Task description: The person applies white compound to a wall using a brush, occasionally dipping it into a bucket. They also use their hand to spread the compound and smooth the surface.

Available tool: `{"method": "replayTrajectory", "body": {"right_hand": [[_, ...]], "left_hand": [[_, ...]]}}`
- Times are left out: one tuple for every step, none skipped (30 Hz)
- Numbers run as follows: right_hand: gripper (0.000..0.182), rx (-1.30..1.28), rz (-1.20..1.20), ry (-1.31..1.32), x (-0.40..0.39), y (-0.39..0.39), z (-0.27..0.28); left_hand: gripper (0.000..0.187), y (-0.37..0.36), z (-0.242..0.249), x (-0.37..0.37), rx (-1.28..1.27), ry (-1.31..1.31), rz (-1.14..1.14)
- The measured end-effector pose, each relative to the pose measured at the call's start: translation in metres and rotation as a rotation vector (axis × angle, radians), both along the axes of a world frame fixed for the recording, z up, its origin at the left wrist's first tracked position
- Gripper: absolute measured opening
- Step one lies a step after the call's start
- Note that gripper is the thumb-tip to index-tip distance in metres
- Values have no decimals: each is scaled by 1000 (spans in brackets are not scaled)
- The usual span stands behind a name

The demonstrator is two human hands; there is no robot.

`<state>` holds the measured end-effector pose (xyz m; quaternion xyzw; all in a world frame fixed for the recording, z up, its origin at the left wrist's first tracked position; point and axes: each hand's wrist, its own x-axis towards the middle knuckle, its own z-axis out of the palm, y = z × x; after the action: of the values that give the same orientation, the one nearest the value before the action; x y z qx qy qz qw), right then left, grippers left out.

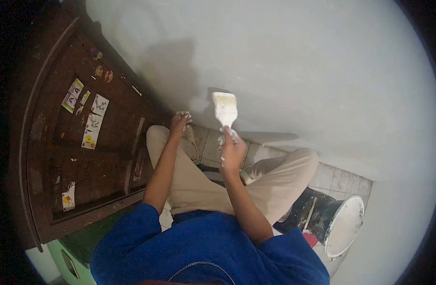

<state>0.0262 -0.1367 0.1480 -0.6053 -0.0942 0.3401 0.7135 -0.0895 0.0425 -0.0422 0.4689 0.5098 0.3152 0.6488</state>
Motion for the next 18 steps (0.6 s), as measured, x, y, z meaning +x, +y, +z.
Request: {"method": "replayTrajectory", "body": {"right_hand": [[18,-45,22,14,-7,6,-8],[19,-89,43,26,-13,11,-16],[20,-135,65,36,-18,15,-26],[22,-127,96,-33,-22,21,-44],[23,-152,101,-56,-27,25,-61],[24,-176,108,-80,-32,31,-71],[24,-198,118,-102,-38,36,-73],[26,-184,120,-88,-43,41,-75],[28,-203,127,-70,-47,46,-76],[30,-221,134,-53,-50,49,-76],[33,-239,141,-36,-54,54,-76],[33,-257,133,-82,-57,60,-77],[33,-275,125,-128,-60,66,-78],[33,-292,117,-174,-63,73,-78],[33,-285,114,-161,-66,78,-82],[33,-279,111,-148,-68,83,-86],[33,-270,108,-136,-70,89,-90],[33,-276,80,-168,-72,96,-90]], "left_hand": [[19,0,0,0,-25,-115,28],[20,3,2,-1,-58,-130,20],[20,5,-2,-2,-94,-146,13],[21,4,-3,-4,-128,-163,6],[21,3,-3,-6,-155,-211,42],[22,0,7,-8,-180,-258,81],[22,-2,12,-9,-203,-305,122],[23,-2,18,-11,-222,-325,165],[23,-2,19,-12,-241,-346,210],[23,-3,20,-14,-259,-366,254],[23,-3,21,-15,-258,-360,270],[24,-2,22,-17,-255,-354,285],[25,-2,23,-18,-252,-348,299],[25,-2,24,-20,-248,-360,304],[25,-2,22,-20,-243,-373,308],[25,-3,20,-21,-238,-387,313],[24,-2,19,-22,-244,-380,316],[24,-1,19,-22,-249,-372,320]]}}
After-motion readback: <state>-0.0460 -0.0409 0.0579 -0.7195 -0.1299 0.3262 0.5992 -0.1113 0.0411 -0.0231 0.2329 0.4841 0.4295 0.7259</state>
